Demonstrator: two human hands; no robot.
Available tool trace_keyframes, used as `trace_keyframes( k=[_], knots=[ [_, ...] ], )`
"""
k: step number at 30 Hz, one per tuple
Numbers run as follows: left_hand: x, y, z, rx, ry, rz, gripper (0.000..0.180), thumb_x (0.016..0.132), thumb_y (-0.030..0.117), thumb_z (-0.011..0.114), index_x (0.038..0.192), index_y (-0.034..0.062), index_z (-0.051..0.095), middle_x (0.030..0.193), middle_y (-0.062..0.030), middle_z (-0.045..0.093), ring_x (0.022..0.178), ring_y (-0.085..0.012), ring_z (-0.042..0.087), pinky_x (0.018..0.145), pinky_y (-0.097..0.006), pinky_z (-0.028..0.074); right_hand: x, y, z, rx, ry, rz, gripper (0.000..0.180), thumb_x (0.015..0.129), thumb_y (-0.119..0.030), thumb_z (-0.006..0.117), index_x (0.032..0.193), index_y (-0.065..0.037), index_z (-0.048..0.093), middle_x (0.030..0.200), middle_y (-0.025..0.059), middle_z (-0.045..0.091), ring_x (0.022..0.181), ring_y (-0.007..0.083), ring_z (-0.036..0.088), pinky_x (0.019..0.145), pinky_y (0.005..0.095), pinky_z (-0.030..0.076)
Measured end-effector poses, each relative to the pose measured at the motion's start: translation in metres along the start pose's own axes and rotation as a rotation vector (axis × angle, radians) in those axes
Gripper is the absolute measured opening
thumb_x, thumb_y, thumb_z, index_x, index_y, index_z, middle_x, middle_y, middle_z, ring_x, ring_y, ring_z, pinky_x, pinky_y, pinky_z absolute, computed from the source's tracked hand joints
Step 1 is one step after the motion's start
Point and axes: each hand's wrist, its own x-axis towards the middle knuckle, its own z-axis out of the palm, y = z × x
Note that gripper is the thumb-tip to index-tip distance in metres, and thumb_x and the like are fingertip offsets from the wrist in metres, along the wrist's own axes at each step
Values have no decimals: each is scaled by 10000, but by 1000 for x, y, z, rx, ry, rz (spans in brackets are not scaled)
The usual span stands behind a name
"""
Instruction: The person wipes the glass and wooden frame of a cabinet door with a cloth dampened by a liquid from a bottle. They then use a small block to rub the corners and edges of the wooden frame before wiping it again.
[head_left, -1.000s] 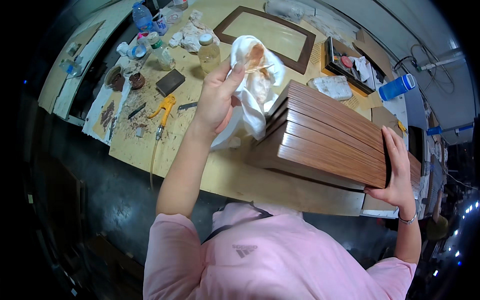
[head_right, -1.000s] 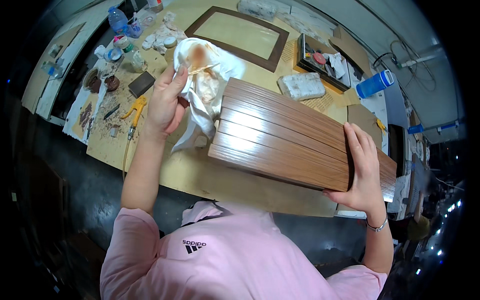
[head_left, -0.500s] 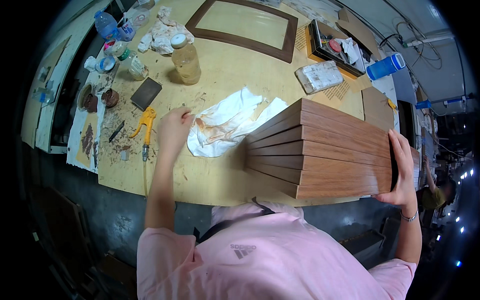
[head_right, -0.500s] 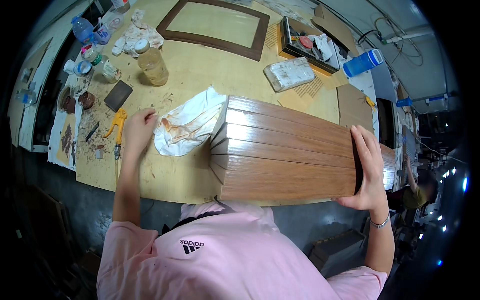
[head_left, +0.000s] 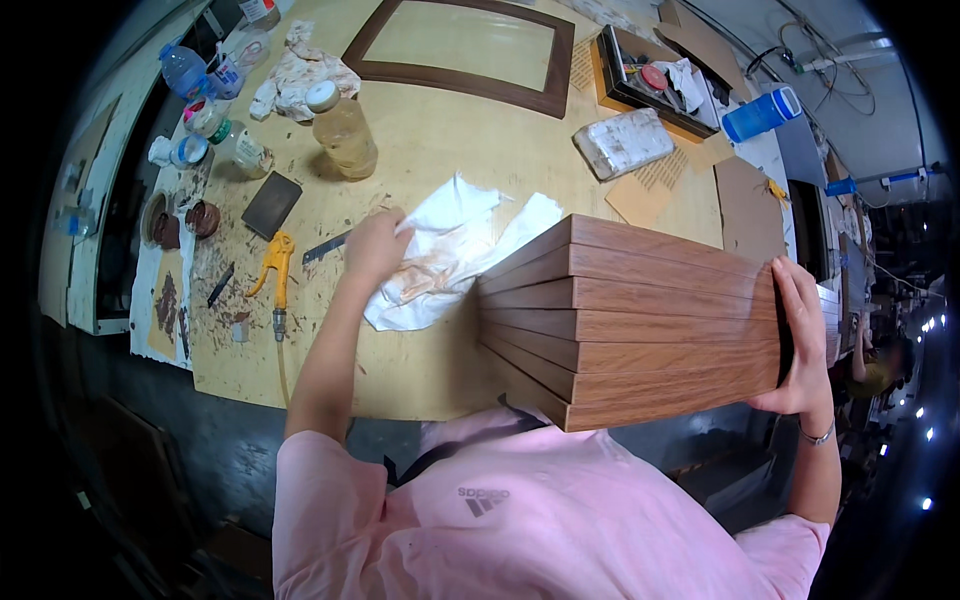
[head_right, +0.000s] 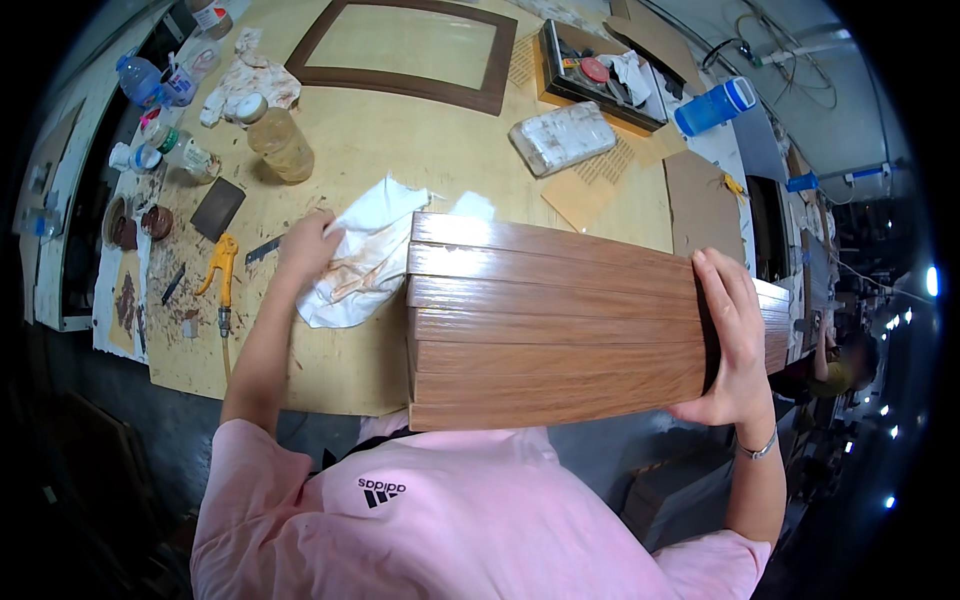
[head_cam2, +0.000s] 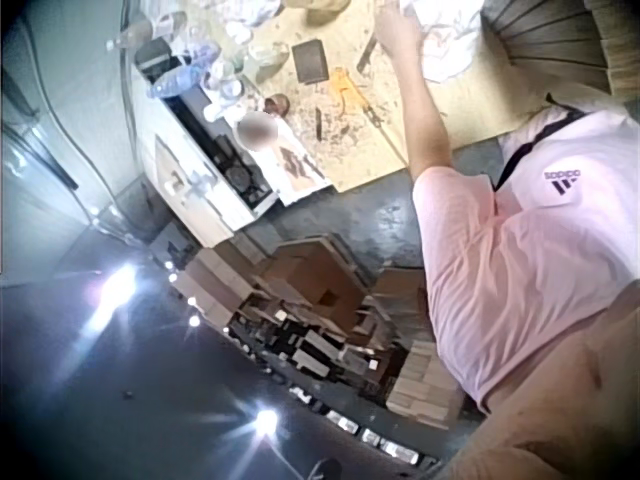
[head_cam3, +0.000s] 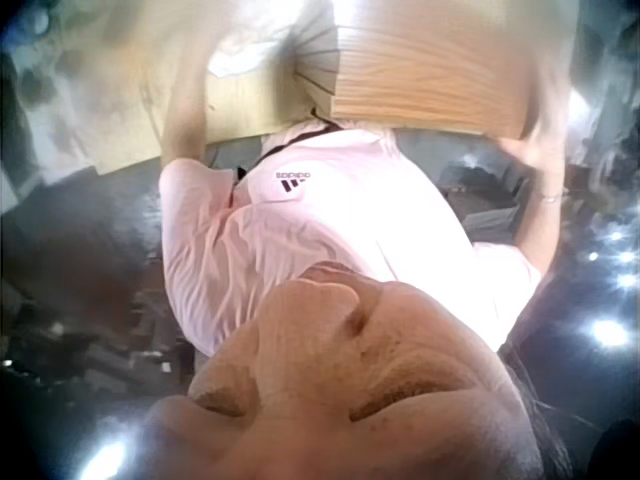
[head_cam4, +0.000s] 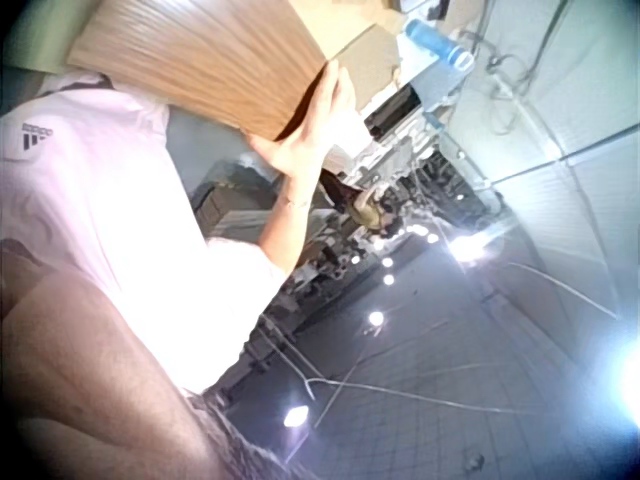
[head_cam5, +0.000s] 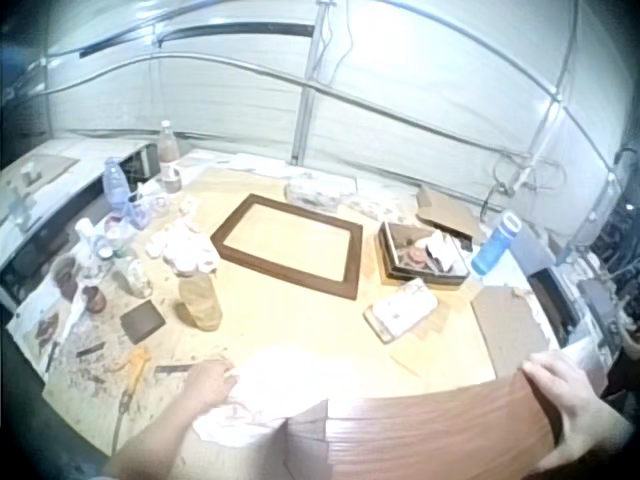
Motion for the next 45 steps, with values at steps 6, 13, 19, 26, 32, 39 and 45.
trace_keyframes(
  k=[6,13,19,26,32,39,45],
  knots=[
    [-1,10,-34,-446,175,112,207,920,182,611,1059,35,567,837,-177,631,767,-289,639,716,-373,490,0,2,2,1,-10,0,1158,550,-659,713,1435,27,419,1424,244,419,1329,401,405,1094,511,308],
    [4,96,-116,-863,232,397,152,930,164,603,1017,40,592,750,-112,587,715,-115,593,646,-307,461,0,-2,1,9,-4,6,1167,543,-660,713,1439,25,413,1425,246,419,1329,399,408,1092,509,314],
    [0,140,-145,-154,487,480,167,888,217,645,970,72,647,667,-122,587,608,-260,590,601,-325,456,1,0,2,-5,44,-45,1099,543,-586,714,1413,32,444,1356,268,474,1229,434,480,1038,517,358],
    [35,169,-164,-781,220,620,152,975,127,536,1000,-3,611,792,-47,631,712,-104,602,625,-264,484,-1,-1,1,-23,25,-25,1150,531,-640,708,1429,21,428,1416,252,432,1311,400,434,1086,501,329],
    [30,215,-183,-1520,17,801,199,950,12,533,1132,-48,587,1019,-100,668,890,-143,651,794,-253,539,0,0,3,-15,22,-24,1159,535,-662,699,1430,22,426,1415,254,432,1310,404,435,1087,497,329],
    [4,126,-143,-1265,202,348,345,971,31,474,1302,-59,511,1106,-113,654,904,-169,667,838,-280,543,1,-2,3,-5,54,-38,1109,541,-616,704,1412,22,450,1373,261,464,1254,427,464,1050,513,353],
    [-13,22,-98,-403,409,127,355,873,-8,519,1209,17,633,874,-197,701,792,-281,698,738,-408,546,4,-7,1,-11,54,-30,1074,549,-578,709,1400,27,459,1358,263,476,1233,436,476,1041,514,357]
  ],
)
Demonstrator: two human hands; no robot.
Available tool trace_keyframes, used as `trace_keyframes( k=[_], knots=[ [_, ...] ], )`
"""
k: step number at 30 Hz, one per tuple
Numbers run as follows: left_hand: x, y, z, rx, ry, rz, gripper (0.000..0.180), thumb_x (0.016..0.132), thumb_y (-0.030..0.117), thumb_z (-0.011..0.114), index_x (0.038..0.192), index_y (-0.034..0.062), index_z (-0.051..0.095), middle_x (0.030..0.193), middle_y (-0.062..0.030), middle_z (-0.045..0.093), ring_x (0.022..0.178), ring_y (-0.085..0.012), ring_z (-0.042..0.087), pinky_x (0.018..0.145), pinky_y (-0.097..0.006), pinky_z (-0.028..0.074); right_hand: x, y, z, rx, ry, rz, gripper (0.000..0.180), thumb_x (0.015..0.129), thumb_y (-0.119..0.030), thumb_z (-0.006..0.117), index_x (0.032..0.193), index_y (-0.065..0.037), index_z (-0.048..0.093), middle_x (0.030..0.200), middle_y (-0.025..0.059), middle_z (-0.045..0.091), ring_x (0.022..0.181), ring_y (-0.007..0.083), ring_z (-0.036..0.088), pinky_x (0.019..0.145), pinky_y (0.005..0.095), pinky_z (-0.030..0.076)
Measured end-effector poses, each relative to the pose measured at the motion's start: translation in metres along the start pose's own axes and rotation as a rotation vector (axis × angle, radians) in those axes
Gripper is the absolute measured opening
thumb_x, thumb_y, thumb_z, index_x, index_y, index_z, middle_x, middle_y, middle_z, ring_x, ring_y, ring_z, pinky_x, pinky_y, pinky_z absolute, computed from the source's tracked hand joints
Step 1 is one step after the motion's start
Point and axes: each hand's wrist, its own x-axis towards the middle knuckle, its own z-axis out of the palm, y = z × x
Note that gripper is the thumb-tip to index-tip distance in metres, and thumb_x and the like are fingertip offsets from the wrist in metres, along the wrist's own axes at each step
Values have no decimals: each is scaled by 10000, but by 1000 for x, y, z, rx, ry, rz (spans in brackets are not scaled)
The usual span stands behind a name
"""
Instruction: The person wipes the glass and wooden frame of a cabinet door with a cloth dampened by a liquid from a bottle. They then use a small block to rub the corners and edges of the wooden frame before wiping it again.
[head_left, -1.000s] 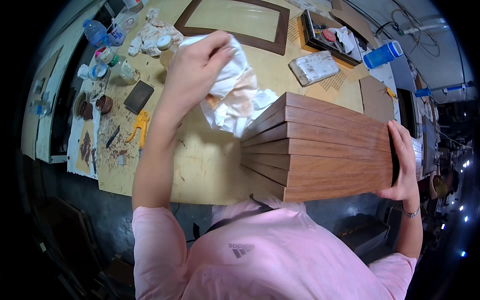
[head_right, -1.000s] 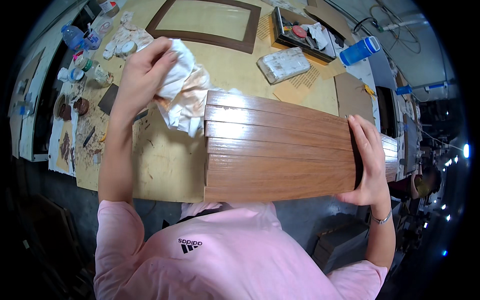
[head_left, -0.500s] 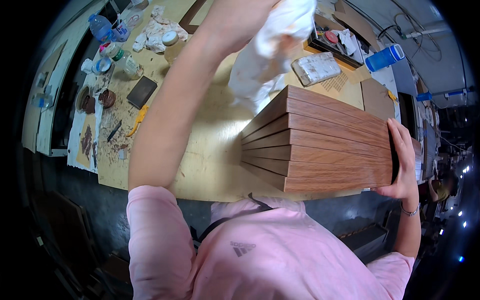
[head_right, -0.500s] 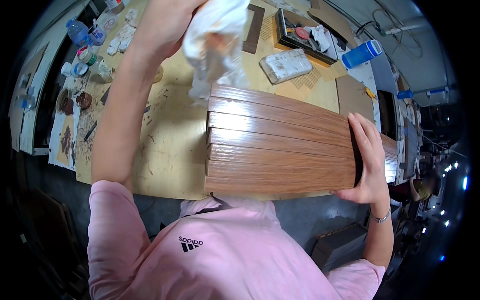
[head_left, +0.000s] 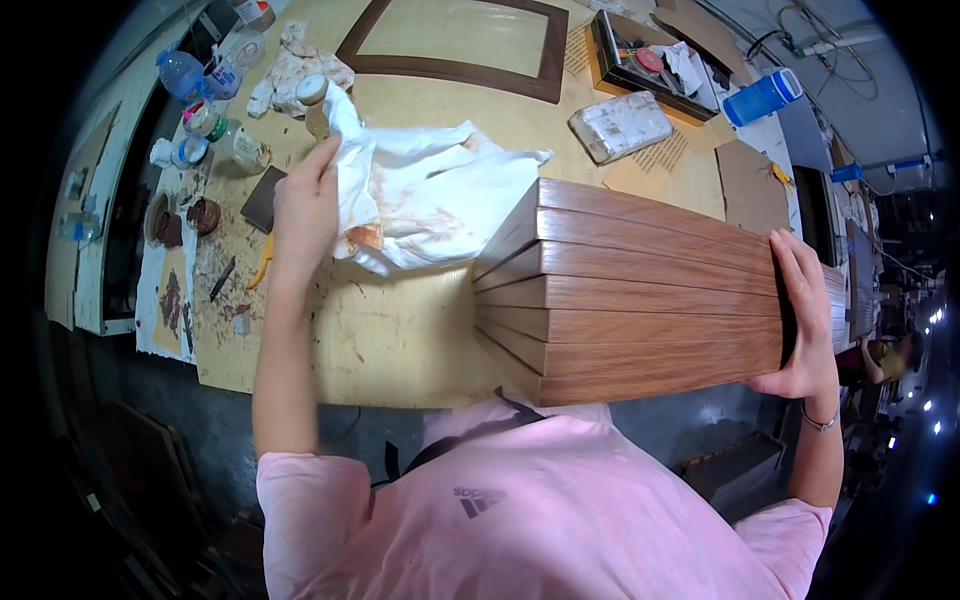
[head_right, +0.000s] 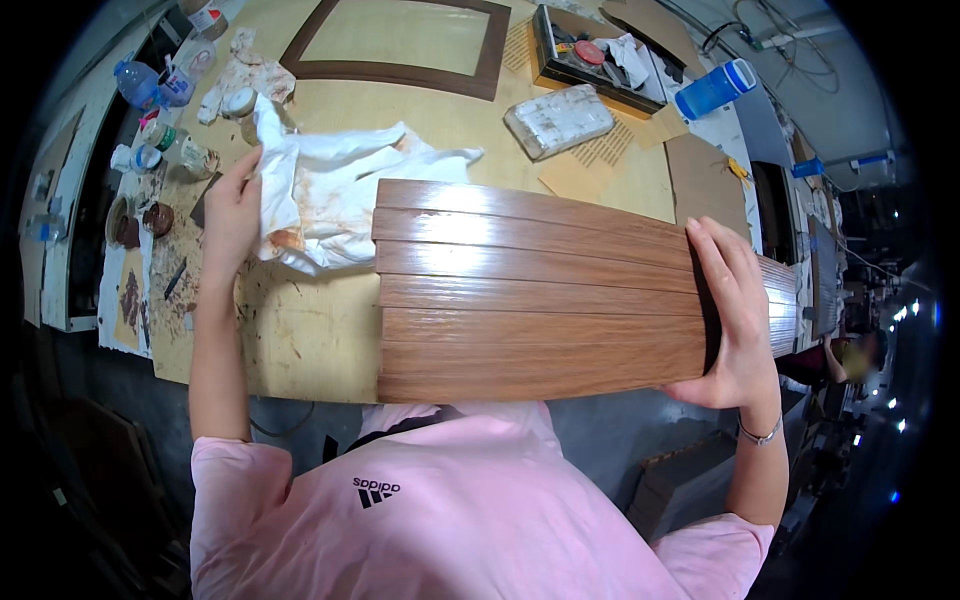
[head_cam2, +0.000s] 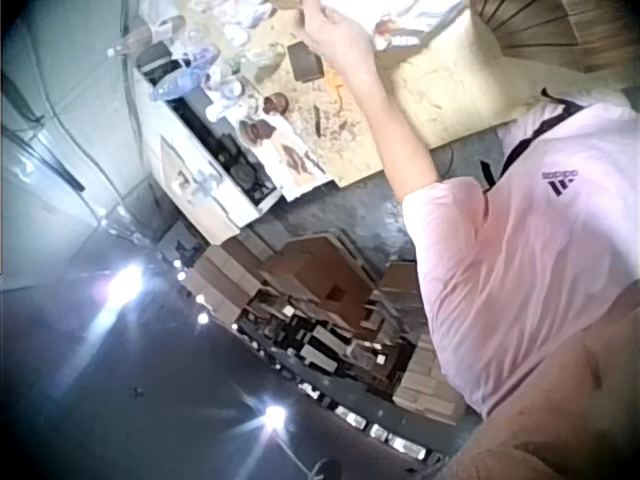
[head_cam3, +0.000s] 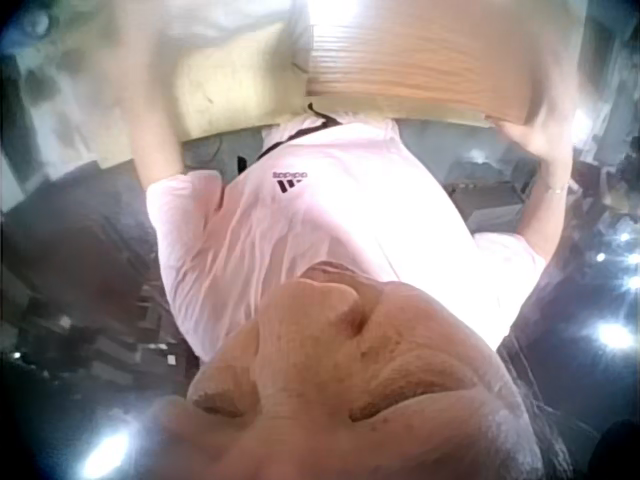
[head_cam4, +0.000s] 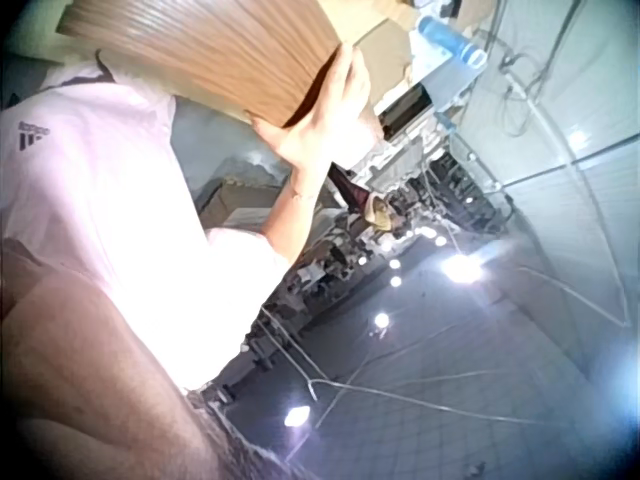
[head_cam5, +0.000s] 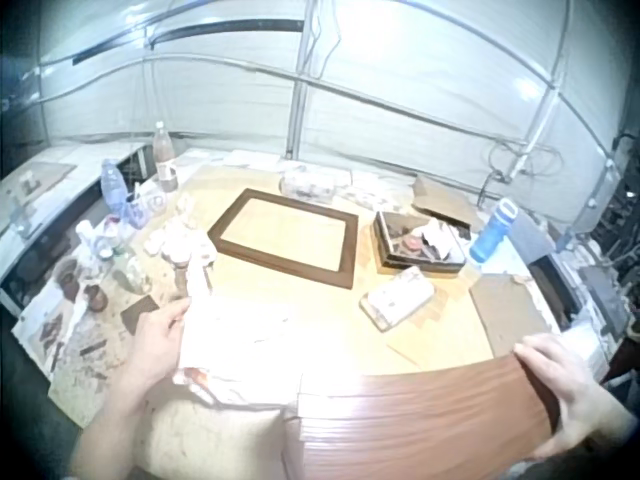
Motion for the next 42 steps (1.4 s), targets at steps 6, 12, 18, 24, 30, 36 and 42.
trace_keyframes(
  k=[6,12,18,24,30,36,42],
  knots=[
    [-16,33,68,482,-266,194,423,855,46,522,1255,140,620,813,-251,664,753,-393,671,694,-486,539,3,2,3,47,-1,-3,1077,551,-574,711,1398,40,455,1356,260,474,1238,427,474,1047,514,348],
    [4,14,51,233,-84,-159,391,877,226,644,1253,121,617,974,-166,707,880,-319,690,806,-411,530,-2,3,1,27,-6,-8,1085,549,-583,712,1397,44,455,1345,261,479,1219,433,486,1036,515,361],
    [50,-113,23,76,480,-32,713,740,88,793,1366,19,459,1235,-142,630,1054,-240,638,926,-339,496,2,2,-1,22,-13,-28,1090,540,-579,719,1396,43,456,1342,268,478,1210,447,488,1033,521,364],
    [79,-92,52,-574,151,-80,854,604,2,849,1367,45,469,1349,-141,541,1204,-274,546,1029,-367,434,1,4,1,34,-13,9,1091,545,-586,718,1398,42,454,1351,269,470,1228,447,475,1037,526,357],
    [38,-30,39,476,-129,73,663,594,79,815,1213,253,658,1081,-75,590,1076,-279,534,958,-388,422,-5,5,0,-5,-30,26,1115,550,-616,712,1408,43,442,1371,262,456,1258,431,458,1057,518,339],
    [8,-48,39,813,-284,267,514,705,41,645,1157,281,692,973,-74,562,1000,-266,513,815,-415,375,-4,8,0,-13,-45,25,1148,552,-663,701,1413,47,435,1384,260,448,1279,416,447,1070,508,330],
    [15,-58,38,919,-192,256,519,694,31,647,1141,291,693,959,-74,555,998,-263,516,781,-409,371,-3,9,1,-20,-22,25,1149,597,-761,645,1393,46,458,1356,269,474,1237,444,473,1048,536,340]
  ],
)
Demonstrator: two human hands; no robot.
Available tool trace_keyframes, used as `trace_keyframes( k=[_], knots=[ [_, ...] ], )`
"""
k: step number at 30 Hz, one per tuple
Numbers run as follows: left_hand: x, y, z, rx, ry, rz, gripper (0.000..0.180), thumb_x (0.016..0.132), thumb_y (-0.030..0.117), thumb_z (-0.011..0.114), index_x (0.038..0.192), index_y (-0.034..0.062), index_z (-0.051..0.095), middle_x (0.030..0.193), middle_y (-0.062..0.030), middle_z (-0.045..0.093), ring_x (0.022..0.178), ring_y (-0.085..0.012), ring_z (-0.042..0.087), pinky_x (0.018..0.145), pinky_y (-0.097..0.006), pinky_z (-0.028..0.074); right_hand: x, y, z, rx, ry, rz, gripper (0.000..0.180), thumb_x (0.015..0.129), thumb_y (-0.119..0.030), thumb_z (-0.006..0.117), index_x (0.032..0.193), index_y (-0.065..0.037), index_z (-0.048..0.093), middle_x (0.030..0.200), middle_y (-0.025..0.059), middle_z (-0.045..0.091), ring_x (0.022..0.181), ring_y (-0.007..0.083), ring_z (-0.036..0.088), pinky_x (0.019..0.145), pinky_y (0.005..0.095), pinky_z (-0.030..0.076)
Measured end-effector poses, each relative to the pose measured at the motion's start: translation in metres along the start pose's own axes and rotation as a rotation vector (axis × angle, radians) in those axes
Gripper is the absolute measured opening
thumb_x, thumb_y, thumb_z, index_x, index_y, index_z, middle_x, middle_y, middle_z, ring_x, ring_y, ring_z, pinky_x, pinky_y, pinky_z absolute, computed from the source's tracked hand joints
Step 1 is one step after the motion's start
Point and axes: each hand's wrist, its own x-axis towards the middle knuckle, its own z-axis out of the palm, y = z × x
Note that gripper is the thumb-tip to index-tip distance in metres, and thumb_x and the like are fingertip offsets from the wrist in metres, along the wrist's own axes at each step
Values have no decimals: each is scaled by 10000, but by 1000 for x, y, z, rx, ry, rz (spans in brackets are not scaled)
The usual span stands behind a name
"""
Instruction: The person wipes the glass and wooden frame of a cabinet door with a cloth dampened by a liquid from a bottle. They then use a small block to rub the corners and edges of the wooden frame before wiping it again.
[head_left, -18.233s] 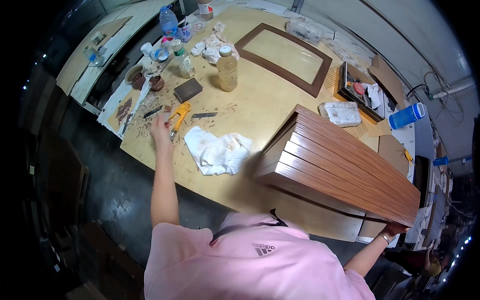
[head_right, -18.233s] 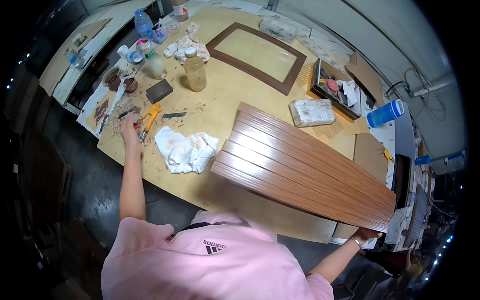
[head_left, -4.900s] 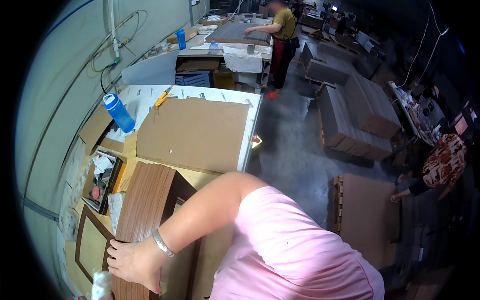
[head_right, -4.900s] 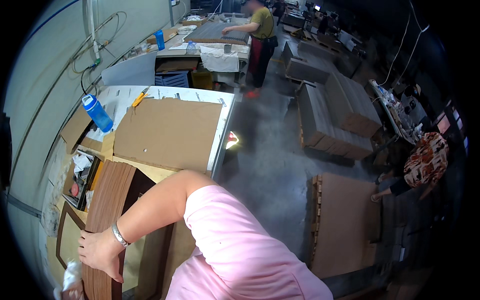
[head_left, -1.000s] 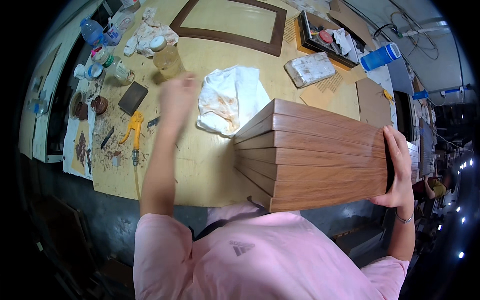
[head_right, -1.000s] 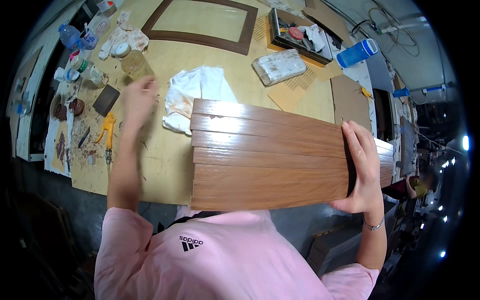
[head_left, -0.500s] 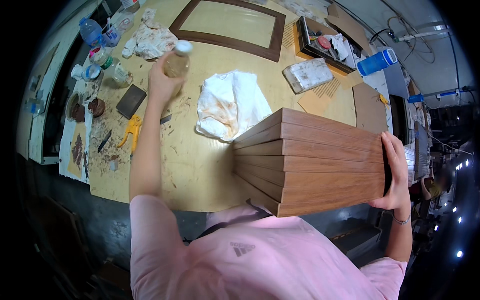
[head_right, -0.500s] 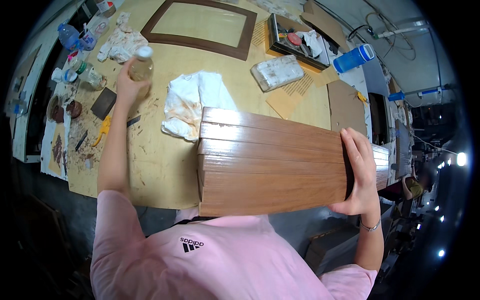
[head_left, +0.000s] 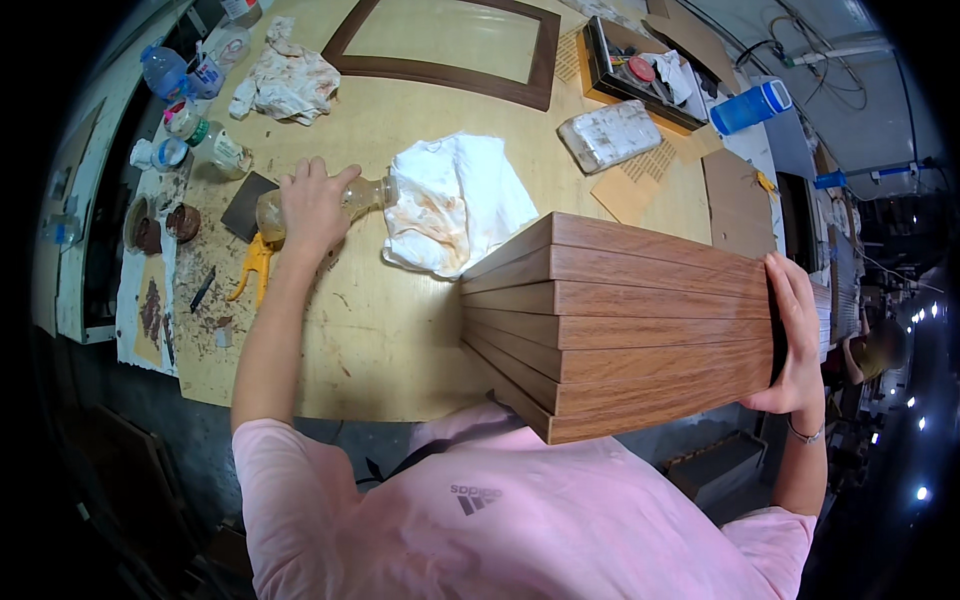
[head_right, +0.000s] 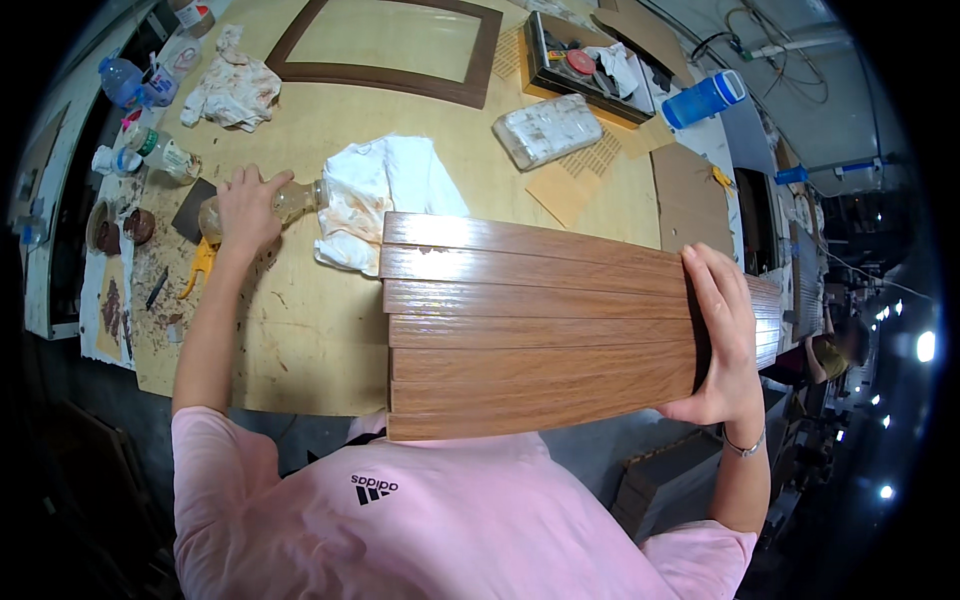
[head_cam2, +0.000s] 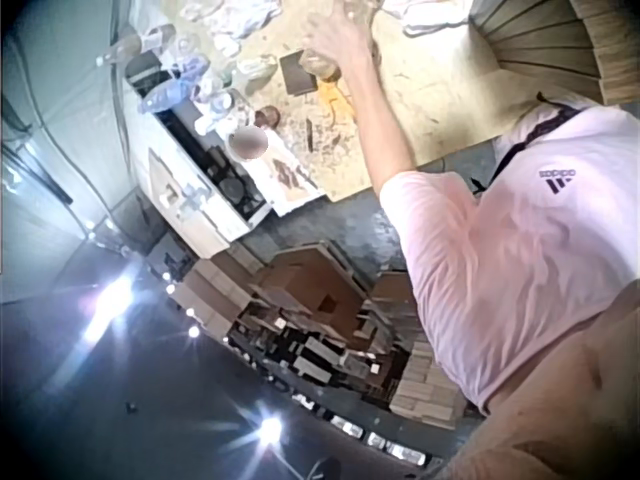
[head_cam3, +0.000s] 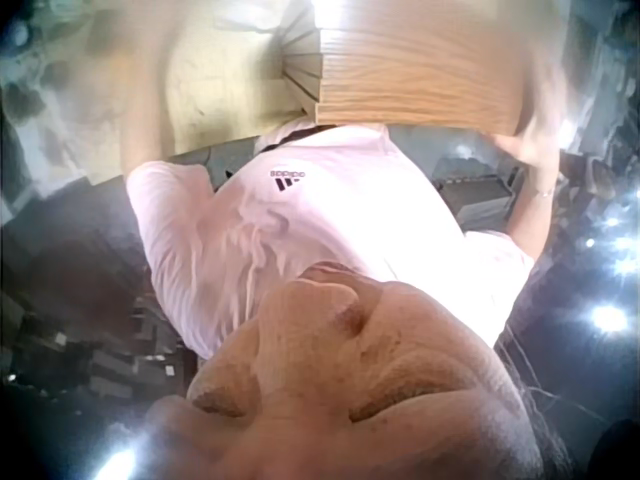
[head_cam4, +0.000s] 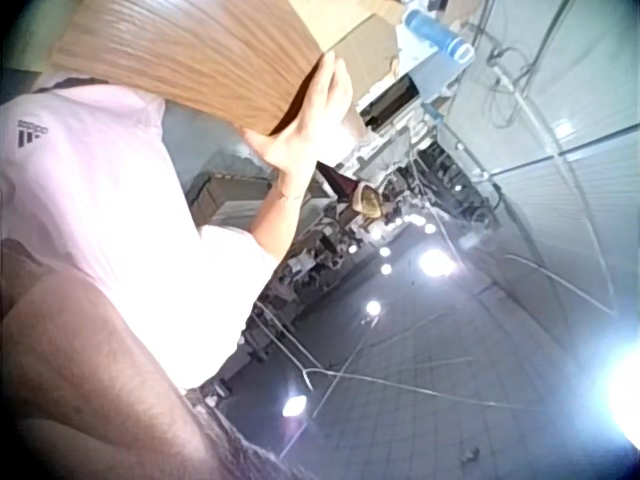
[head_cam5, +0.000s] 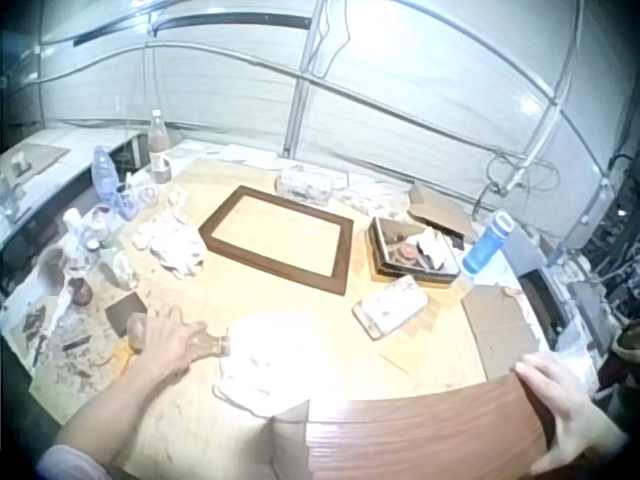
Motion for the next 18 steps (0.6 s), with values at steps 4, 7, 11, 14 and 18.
trace_keyframes(
  k=[4,7,11,14,18],
  knots=[
    [1,1,-4,26,-8,11,528,686,26,648,1143,288,693,964,-80,550,1007,-270,521,782,-411,366,0,0,0,-3,7,-10,1120,601,-722,651,1392,47,460,1351,271,478,1228,446,480,1043,537,345],
    [-4,0,-5,49,-33,54,506,698,39,647,1139,281,696,968,-83,554,1016,-271,519,786,-411,366,0,-1,1,2,15,-13,1103,600,-696,655,1391,49,461,1351,271,478,1223,446,485,1039,540,350],
    [-4,-6,-5,50,-56,-4,481,707,62,656,1136,276,698,972,-85,560,1015,-270,520,795,-418,369,3,0,-1,0,3,-28,1105,594,-687,658,1392,51,459,1351,272,477,1220,445,489,1032,539,356],
    [-4,-9,-5,39,-33,33,464,694,77,694,1119,264,708,977,-88,573,1009,-270,529,820,-407,368,2,0,1,10,13,-28,1106,586,-672,670,1395,52,456,1343,272,480,1213,444,491,1030,532,360],
    [2,-7,-13,54,-86,40,511,703,87,692,1180,270,672,981,-95,580,1023,-278,535,816,-417,381,3,-2,2,41,18,-25,1116,554,-637,697,1397,52,454,1334,271,482,1209,443,491,1032,524,360]
  ],
)
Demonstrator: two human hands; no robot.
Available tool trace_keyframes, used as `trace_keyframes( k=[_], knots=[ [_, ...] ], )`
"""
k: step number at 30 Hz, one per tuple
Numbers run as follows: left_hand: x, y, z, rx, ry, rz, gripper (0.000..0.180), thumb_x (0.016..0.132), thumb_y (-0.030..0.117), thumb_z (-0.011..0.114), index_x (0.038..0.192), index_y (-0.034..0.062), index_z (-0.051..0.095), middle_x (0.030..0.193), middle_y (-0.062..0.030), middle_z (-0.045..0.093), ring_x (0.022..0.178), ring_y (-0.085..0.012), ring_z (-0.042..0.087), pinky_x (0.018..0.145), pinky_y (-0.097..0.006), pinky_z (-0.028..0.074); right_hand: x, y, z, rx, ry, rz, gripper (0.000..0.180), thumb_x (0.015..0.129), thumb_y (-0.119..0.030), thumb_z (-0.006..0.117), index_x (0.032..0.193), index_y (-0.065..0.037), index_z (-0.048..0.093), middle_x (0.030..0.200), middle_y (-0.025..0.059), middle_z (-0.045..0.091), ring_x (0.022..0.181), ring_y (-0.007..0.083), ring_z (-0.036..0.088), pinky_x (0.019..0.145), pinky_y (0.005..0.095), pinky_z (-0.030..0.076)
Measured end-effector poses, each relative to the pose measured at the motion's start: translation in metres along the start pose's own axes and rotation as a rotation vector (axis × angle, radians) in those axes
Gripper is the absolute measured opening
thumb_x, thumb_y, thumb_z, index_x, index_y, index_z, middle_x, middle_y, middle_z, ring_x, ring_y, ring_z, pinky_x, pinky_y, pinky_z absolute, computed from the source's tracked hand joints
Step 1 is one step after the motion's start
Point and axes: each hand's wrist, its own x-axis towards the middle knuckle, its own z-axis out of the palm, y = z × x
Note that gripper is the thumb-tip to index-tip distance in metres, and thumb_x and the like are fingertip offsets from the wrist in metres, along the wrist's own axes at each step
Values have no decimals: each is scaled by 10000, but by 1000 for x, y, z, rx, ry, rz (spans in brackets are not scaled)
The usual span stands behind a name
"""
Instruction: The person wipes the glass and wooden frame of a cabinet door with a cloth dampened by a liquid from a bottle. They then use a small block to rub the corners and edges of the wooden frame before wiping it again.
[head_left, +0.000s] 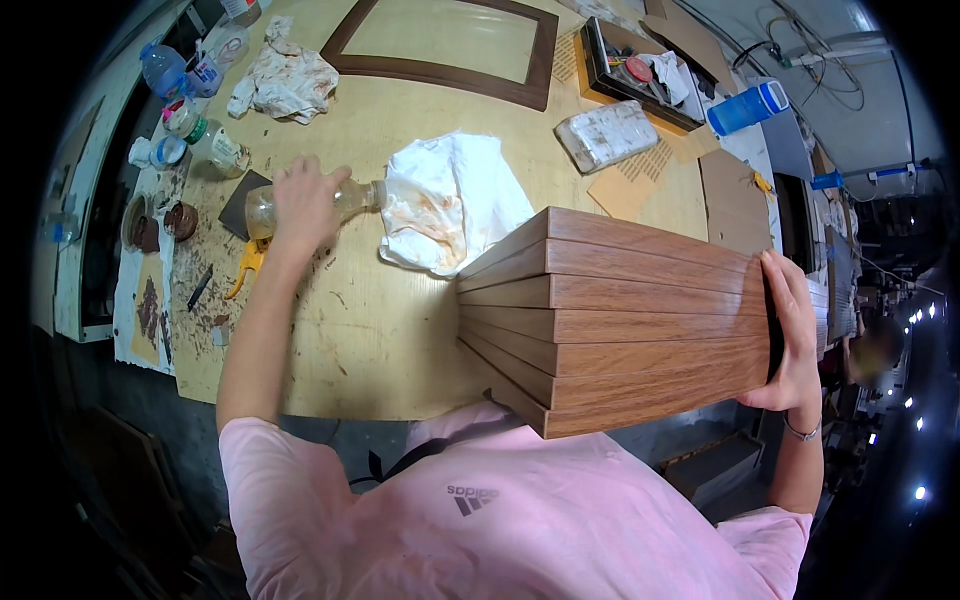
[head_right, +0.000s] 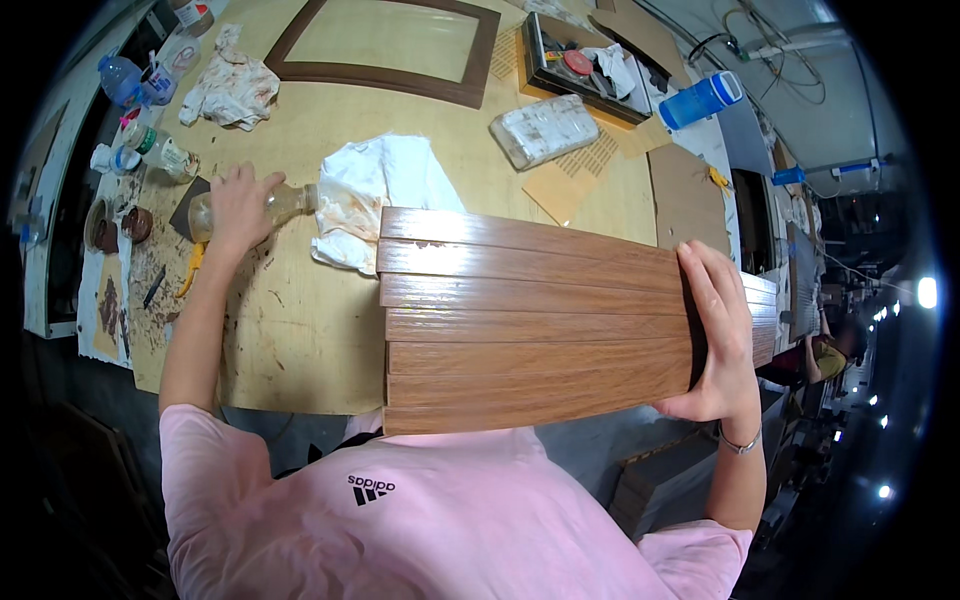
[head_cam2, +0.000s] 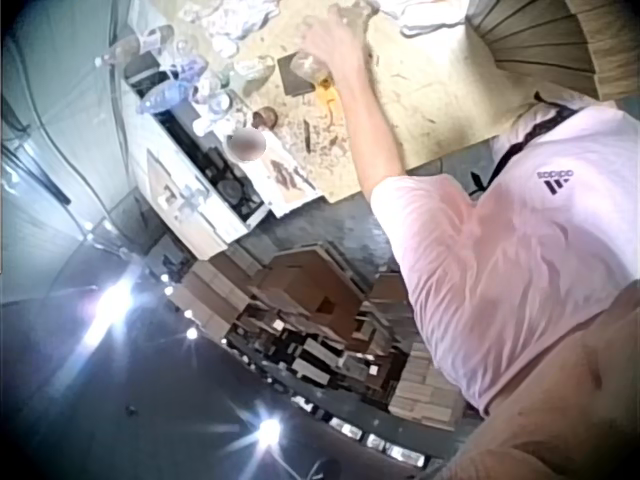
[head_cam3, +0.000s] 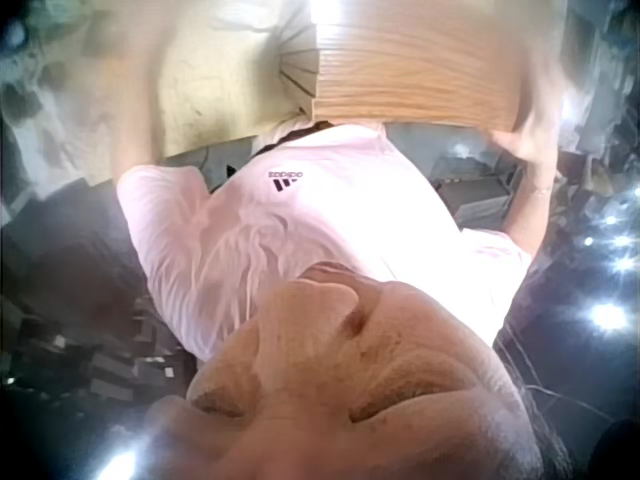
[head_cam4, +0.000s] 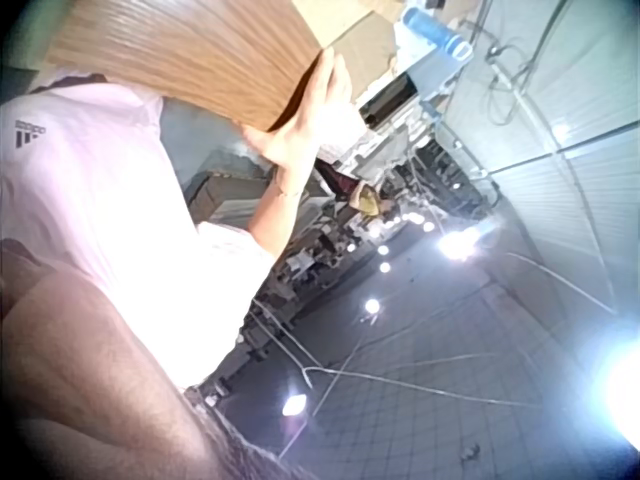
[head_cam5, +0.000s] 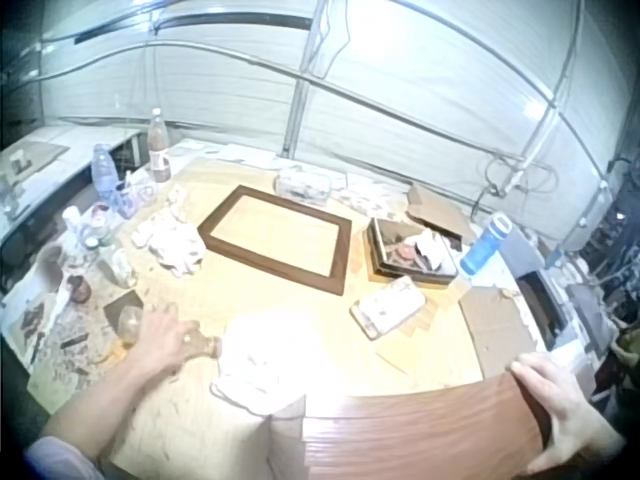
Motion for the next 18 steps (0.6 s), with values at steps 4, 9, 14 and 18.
trace_keyframes(
  k=[4,9,14,18],
  knots=[
    [17,-6,-13,-160,87,-170,554,714,97,715,1239,253,627,1068,-103,614,1076,-303,554,871,-444,425,1,-2,-1,9,-7,8,1124,528,-615,711,1395,53,455,1336,271,480,1213,442,487,1038,520,356],
    [49,-22,-7,-884,278,-361,858,557,44,865,1331,146,507,1255,-153,625,1146,-324,605,968,-381,475,0,-4,-3,4,-20,40,1115,535,-612,711,1391,55,456,1345,269,476,1224,439,481,1044,518,351],
    [57,-39,42,-1113,459,-332,827,602,81,868,1329,42,476,1237,-152,628,1159,-287,600,996,-371,461,4,-4,0,34,-10,20,1107,552,-623,710,1390,55,458,1354,265,473,1235,434,476,1047,522,347],
    [41,-45,52,-1198,419,-357,743,665,152,856,1309,38,502,1194,-158,643,1121,-281,617,975,-369,471,1,-2,-1,16,-22,21,1109,555,-628,709,1393,52,455,1357,263,474,1237,429,475,1047,524,345]
  ],
)
